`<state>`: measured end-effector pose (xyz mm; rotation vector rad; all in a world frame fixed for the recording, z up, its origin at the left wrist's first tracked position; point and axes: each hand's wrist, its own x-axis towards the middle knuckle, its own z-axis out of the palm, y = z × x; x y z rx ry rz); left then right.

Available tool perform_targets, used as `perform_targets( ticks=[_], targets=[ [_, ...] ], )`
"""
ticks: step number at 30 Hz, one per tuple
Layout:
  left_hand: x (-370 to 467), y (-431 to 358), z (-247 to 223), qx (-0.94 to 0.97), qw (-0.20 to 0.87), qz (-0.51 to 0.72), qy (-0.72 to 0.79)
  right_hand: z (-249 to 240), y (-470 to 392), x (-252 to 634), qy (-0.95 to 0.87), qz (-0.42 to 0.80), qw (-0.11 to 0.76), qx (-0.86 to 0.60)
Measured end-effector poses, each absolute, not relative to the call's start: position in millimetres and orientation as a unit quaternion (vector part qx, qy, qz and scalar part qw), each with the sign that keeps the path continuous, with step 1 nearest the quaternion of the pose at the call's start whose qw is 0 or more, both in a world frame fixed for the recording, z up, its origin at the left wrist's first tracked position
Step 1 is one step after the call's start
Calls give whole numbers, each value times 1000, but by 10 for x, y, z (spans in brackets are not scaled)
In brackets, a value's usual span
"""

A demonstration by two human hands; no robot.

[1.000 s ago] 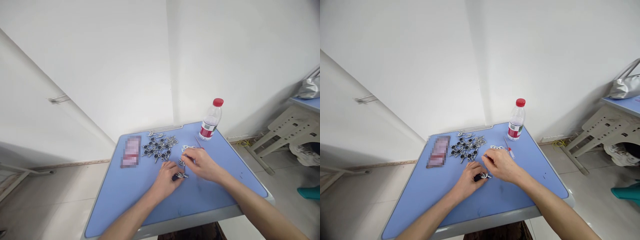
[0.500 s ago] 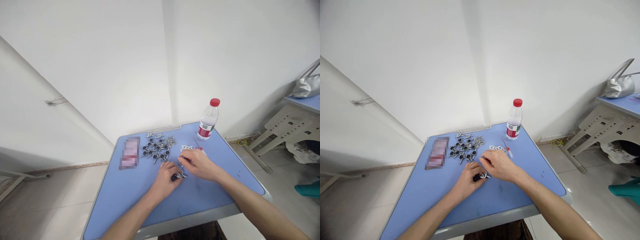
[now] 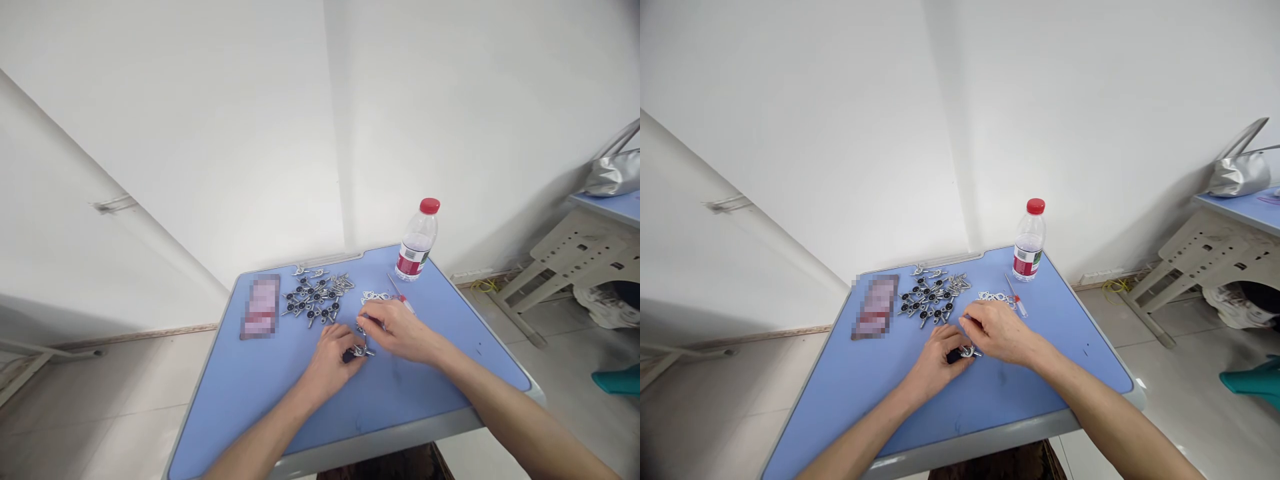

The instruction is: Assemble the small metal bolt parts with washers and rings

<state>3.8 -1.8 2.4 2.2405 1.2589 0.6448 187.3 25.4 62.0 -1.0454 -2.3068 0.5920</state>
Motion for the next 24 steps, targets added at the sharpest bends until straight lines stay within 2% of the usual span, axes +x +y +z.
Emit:
perform_targets(
  ticks=[8, 13, 18, 24],
  targets=[
    [29, -14, 15, 823, 238, 241, 457, 643, 245, 1882, -868, 207, 245, -378],
    [26, -2, 31, 820, 246, 237, 459, 706, 256, 1956, -903, 201, 214, -313],
    [9, 25, 12, 821, 245, 240, 457, 714, 295, 2003, -927, 116, 198, -298],
    [-15, 48, -4, 824, 242, 236, 454, 685, 328, 1976, -948, 82, 156, -266]
  ],
)
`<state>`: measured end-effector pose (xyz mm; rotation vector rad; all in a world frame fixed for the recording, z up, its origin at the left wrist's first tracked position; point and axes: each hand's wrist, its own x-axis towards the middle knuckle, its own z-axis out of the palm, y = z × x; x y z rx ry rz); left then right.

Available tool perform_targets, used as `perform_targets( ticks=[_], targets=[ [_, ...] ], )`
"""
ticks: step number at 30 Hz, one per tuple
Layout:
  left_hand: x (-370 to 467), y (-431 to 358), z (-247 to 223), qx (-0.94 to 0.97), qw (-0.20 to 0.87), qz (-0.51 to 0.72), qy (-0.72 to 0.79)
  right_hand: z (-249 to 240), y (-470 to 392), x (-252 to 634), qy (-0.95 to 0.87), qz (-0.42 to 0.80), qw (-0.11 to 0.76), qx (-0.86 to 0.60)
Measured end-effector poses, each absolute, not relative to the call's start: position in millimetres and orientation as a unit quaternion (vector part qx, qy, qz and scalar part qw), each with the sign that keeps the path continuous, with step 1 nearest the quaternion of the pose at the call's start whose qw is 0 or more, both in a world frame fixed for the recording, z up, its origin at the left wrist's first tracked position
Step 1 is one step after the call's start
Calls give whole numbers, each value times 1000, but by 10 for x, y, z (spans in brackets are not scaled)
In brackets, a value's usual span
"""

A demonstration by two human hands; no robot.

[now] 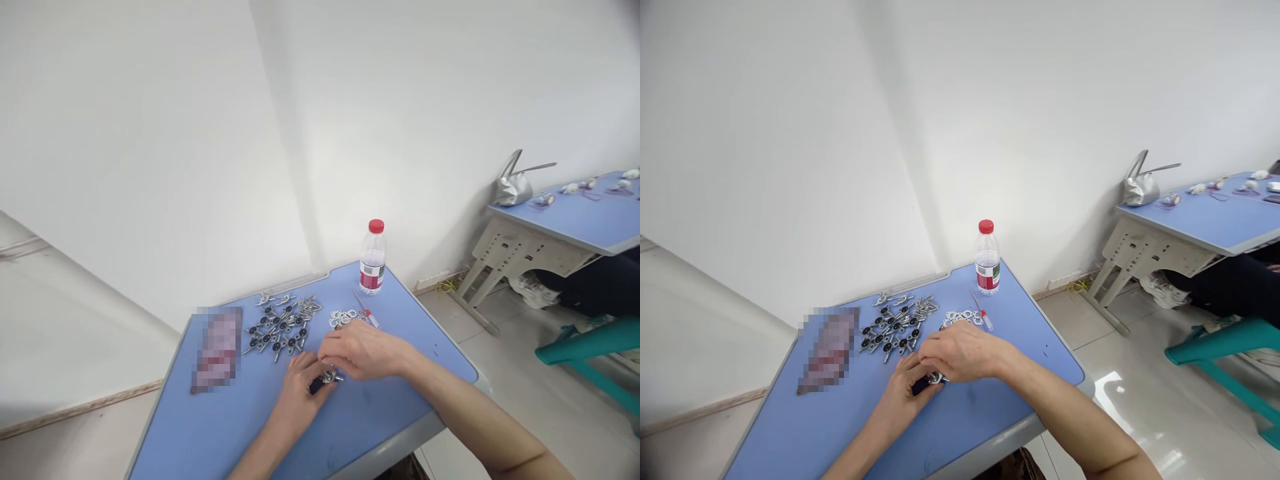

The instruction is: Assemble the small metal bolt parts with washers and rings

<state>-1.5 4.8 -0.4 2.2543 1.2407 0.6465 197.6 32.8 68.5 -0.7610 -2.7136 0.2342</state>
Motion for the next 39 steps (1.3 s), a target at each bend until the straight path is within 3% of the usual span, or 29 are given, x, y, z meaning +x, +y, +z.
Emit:
perform_targets(
  ticks=[8, 24, 29, 34, 39],
  targets=[
    [-5, 50, 38, 824, 252, 228, 454, 785, 228, 1916, -945, 37, 66, -319],
    [-33, 94, -20, 835, 218, 254, 437, 766, 90, 1815, -933, 11, 77, -351],
    [11, 21, 26, 835, 230, 227, 446, 785, 113, 1831, -921, 65, 47, -381],
    [41, -9, 50, 828, 236, 233, 453, 787, 226, 2004, -913, 178, 121, -348],
    [41, -17, 5, 832, 230, 233, 448, 808, 253, 2055, -913, 254, 121, -295]
  ],
)
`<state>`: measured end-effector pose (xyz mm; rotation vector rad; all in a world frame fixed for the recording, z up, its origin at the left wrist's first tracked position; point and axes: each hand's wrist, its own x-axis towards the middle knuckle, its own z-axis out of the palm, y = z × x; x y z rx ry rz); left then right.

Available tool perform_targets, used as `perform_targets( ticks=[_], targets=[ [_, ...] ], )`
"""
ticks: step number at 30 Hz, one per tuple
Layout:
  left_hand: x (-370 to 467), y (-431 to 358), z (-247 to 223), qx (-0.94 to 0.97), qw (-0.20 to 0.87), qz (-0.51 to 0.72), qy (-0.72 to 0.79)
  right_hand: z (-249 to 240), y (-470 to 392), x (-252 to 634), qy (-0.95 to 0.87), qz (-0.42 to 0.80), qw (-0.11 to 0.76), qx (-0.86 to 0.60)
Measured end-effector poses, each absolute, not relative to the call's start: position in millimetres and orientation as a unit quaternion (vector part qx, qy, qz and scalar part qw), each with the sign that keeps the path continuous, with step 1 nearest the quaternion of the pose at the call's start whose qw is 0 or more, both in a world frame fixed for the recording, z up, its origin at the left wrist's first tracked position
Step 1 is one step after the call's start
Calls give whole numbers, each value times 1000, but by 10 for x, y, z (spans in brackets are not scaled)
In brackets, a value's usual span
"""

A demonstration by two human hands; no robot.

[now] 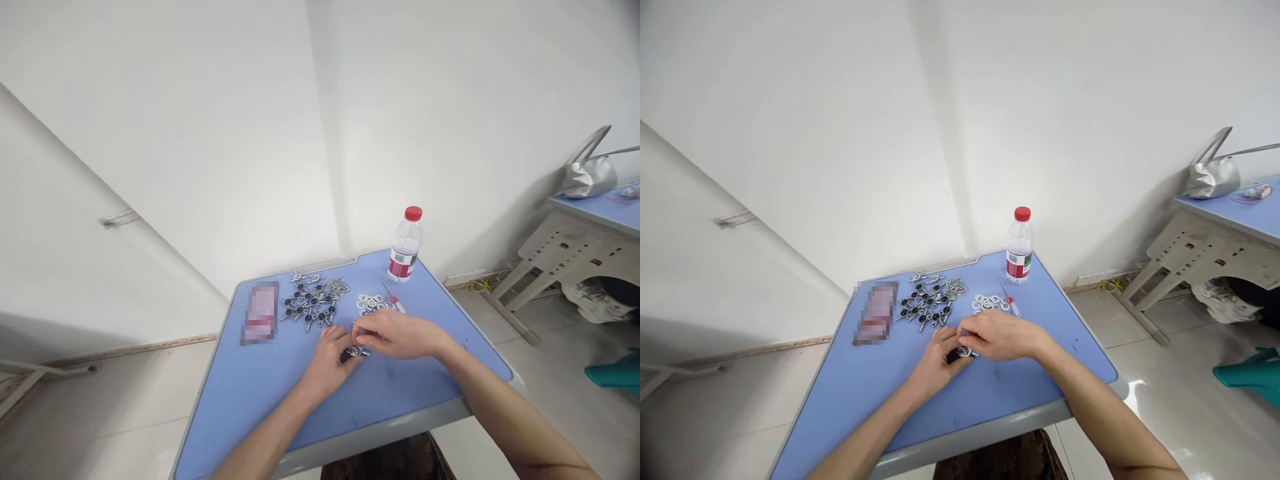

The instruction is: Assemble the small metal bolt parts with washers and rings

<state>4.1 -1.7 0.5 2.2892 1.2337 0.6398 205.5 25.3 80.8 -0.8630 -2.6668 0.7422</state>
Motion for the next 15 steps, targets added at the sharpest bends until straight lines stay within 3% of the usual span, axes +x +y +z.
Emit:
perform_targets(
  ticks=[15],
  targets=[
    [49, -4, -12, 815, 266, 241, 456, 712, 323, 1998, -876, 347, 149, -298]
  ],
)
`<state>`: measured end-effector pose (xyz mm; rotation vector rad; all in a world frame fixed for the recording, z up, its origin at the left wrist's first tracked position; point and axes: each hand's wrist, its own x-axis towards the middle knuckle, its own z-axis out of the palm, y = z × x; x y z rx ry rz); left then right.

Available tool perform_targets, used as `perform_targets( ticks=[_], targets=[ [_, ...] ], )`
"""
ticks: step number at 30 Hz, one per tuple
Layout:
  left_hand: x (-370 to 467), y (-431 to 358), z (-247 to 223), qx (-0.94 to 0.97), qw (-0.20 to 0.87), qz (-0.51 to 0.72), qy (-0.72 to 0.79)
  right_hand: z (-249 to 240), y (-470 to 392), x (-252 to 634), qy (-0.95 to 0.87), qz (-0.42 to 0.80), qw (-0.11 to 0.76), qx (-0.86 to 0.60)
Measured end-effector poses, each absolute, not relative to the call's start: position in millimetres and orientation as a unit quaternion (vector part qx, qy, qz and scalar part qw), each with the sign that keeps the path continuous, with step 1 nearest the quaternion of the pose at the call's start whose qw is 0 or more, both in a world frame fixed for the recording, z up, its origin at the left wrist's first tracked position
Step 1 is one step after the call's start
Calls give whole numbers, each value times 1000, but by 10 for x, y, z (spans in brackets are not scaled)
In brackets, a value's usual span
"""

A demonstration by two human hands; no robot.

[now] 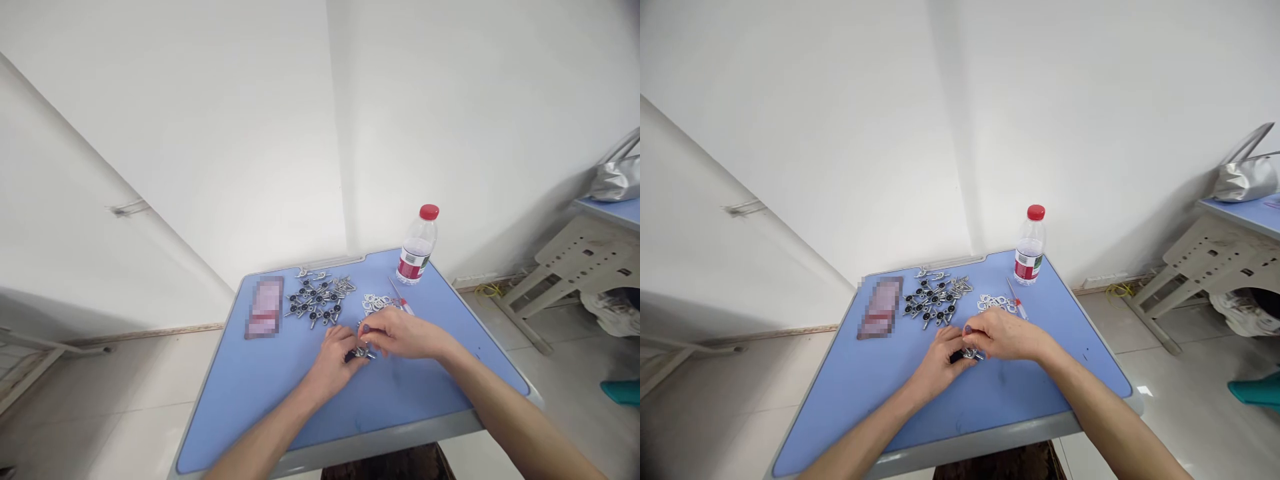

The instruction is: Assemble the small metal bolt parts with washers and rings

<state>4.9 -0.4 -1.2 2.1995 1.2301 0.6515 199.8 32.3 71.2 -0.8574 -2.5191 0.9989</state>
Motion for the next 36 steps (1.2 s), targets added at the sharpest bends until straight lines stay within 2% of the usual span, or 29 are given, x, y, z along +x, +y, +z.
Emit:
perform_targets(
  ticks=[11, 18, 25, 36],
  targets=[
    [62, -40, -8, 819, 237, 245, 461, 654, 332, 1950, -856, 370, 172, -317],
    [63, -30, 0, 826, 227, 239, 457, 578, 347, 1917, -871, 300, 204, -330],
    [30, -11, -10, 832, 239, 230, 445, 565, 350, 1958, -839, 354, 255, -324],
    [33, -23, -30, 842, 221, 243, 427, 527, 307, 1896, -854, 361, 227, -299]
  ],
)
